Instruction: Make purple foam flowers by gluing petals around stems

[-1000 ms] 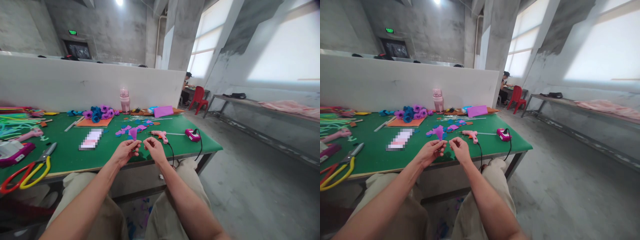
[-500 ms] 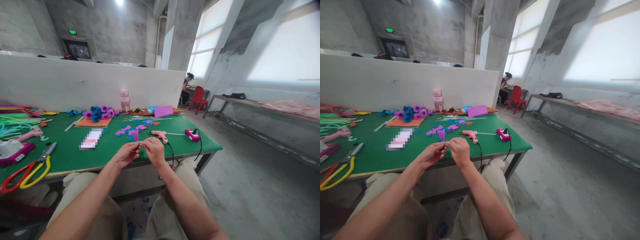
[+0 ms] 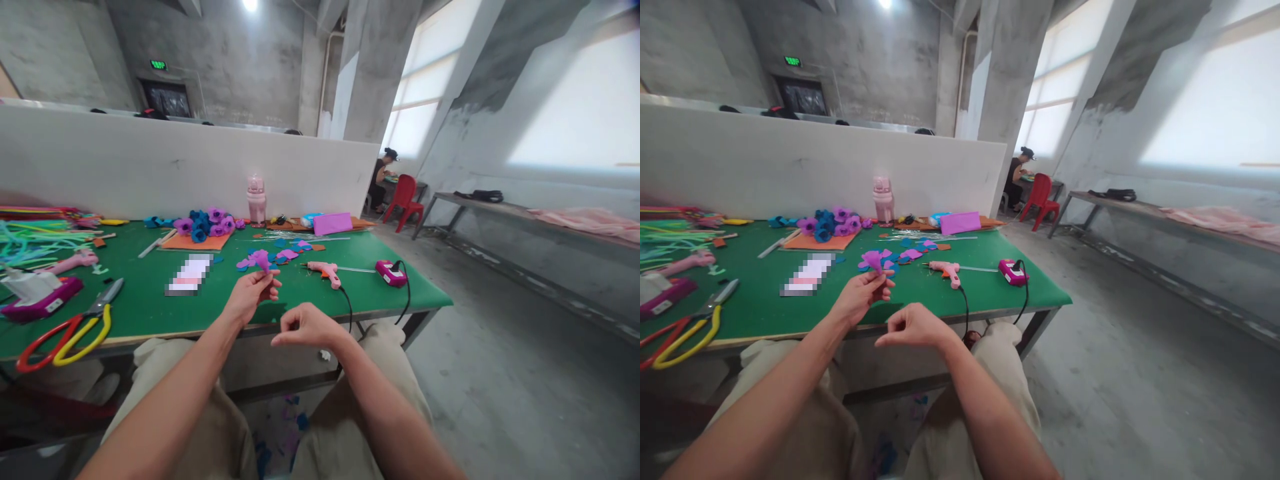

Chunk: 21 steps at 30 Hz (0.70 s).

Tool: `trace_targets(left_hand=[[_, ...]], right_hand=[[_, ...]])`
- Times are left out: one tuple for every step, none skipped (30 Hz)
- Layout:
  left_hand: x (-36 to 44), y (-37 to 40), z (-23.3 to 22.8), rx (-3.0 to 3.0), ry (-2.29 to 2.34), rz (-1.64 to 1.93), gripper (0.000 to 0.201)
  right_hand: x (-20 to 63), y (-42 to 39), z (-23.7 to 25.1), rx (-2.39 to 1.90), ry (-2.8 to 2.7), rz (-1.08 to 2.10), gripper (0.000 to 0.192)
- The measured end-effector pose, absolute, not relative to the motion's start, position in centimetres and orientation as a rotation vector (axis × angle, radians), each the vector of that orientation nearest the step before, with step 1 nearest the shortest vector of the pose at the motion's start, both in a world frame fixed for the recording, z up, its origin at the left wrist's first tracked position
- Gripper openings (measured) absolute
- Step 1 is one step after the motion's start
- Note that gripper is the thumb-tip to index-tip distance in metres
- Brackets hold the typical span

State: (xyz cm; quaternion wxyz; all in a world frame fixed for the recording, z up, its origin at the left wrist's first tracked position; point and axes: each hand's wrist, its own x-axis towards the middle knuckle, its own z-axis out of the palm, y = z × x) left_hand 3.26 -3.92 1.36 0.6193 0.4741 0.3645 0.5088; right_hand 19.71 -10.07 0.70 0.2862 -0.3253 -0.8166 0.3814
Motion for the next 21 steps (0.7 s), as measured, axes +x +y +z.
trace_targets(left_hand=[[3.2, -3.9, 1.4, 1.1, 0.838, 1.18, 0.028], [3.2, -3.9, 1.5, 1.108, 0.836, 1.189, 0.03], [3.2, -3.9, 1.5, 1.114, 0.833, 1.197, 0.031], [3.2, -3.9, 1.6, 1.118, 0.829, 1.205, 0.032], [3.1, -4.0, 1.7, 1.119, 0.823, 1.21, 0.033], [3.1, -4.0, 1.8, 1.119, 0.818, 1.213, 0.034], [3.1, -4.1, 1.9, 1.118, 0.812, 1.213, 0.034], [3.1, -4.1, 1.9, 1.119, 0.806, 1.212, 0.035], [3.1, -4.1, 1.9, 1.122, 0.801, 1.208, 0.036], [3.1, -4.1, 2.0, 1.128, 0.796, 1.203, 0.036], [3.1, -4.2, 1.9, 1.137, 0.793, 1.197, 0.036], [3.1, -4.2, 1.9, 1.148, 0.79, 1.189, 0.037], [3.2, -4.2, 1.8, 1.16, 0.786, 1.181, 0.037], [3.3, -4.3, 1.8, 1.172, 0.782, 1.173, 0.038], [3.4, -4.4, 1.7, 1.185, 0.78, 1.167, 0.039], [3.6, -4.4, 1.6, 1.197, 0.781, 1.169, 0.04], [3.7, -4.5, 1.5, 1.207, 0.785, 1.178, 0.042], [4.0, -4.6, 1.4, 1.217, 0.795, 1.196, 0.044], [4.2, -4.8, 1.3, 1.226, 0.809, 1.218, 0.047], [4.4, -4.9, 1.3, 1.234, 0.824, 1.24, 0.049], [4.6, -5.0, 1.2, 1.243, 0.84, 1.259, 0.051]], right_hand=[[19.6, -10.4, 0.8, -0.792, -2.267, 1.027, 0.02], [19.5, -10.6, 0.9, -0.722, -2.339, 1.024, 0.018], [19.5, -10.8, 1.0, -0.684, -2.382, 1.005, 0.018], [19.5, -10.9, 1.1, -0.68, -2.393, 0.975, 0.017], [19.6, -11.0, 1.2, -0.692, -2.382, 0.945, 0.016], [19.7, -11.0, 1.3, -0.704, -2.364, 0.923, 0.015], [19.8, -10.9, 1.5, -0.707, -2.34, 0.923, 0.015], [20.0, -10.9, 1.6, -0.71, -2.312, 0.945, 0.015], [20.1, -10.8, 1.7, -0.72, -2.278, 0.984, 0.016], [20.2, -10.7, 1.7, -0.74, -2.238, 1.028, 0.016], [20.2, -10.5, 1.7, -0.772, -2.178, 1.054, 0.016], [20.2, -10.2, 1.6, -0.809, -2.101, 1.044, 0.016], [20.2, -9.8, 1.4, -0.845, -2.016, 0.999, 0.015], [20.1, -9.4, 1.2, -0.879, -1.92, 0.927, 0.015], [20.0, -8.9, 1.0, -0.914, -1.813, 0.847, 0.015], [19.9, -8.4, 0.7, -0.957, -1.704, 0.778, 0.014], [19.8, -8.0, 0.5, -1.001, -1.599, 0.727, 0.014], [19.6, -7.6, 0.3, -1.037, -1.514, 0.693, 0.014], [19.4, -7.4, 0.2, -1.064, -1.452, 0.673, 0.015], [19.1, -7.3, 0.1, -1.08, -1.415, 0.665, 0.016], [18.8, -7.2, 0.1, -1.092, -1.401, 0.662, 0.018]])
